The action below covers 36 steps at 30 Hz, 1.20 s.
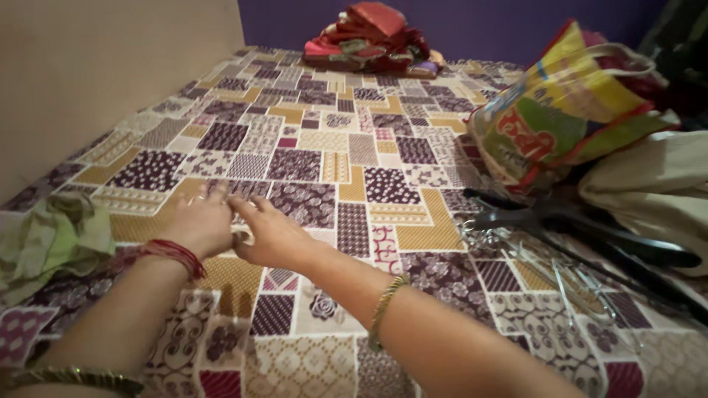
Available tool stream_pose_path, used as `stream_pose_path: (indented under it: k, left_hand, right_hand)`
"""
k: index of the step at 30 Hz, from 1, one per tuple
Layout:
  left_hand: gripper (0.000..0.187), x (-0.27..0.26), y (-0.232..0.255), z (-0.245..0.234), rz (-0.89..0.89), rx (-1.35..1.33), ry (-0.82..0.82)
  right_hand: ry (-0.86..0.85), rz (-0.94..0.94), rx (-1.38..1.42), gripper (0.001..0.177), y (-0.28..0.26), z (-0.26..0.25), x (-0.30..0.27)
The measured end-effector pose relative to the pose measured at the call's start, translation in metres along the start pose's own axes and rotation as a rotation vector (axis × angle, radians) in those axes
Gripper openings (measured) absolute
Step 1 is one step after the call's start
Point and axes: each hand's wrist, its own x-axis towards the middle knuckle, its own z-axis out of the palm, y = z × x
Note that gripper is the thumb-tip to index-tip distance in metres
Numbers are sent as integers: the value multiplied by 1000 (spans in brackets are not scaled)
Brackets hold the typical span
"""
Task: The person takes a maroon shirt from a bag, places it on a hanger, and buttons the collar. They then smooth the shirt on the bed and pick up a striped shirt to place on another hanger.
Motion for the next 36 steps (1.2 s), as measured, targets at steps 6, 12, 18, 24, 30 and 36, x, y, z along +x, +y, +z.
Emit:
stream_pose_path:
  k: [6,12,18,24,30,36]
  left_hand:
    - [80,-8,73,-36,152,-5,206]
    - [78,-2,147,-70,246,-58,207]
    - [54,10,237,-93,327,-190,148]
    - [50,24,330,-98,534,-296,353]
    - [29,52,407,-85,566,-329,323]
    - [26,94,467,-61,648,-318,378]
  right_hand:
    - [142,-154,5,96,48,-55,-40]
    - [98,5,-63,96,92,-104,-83]
    - [145,-30,-67,95,158,-150,-139]
    - [165,-44,-67,82,233,-184,-197]
    - [186,133,-46,75,290,-199,-235]
    - [163,224,-60,80,334,-208,-252]
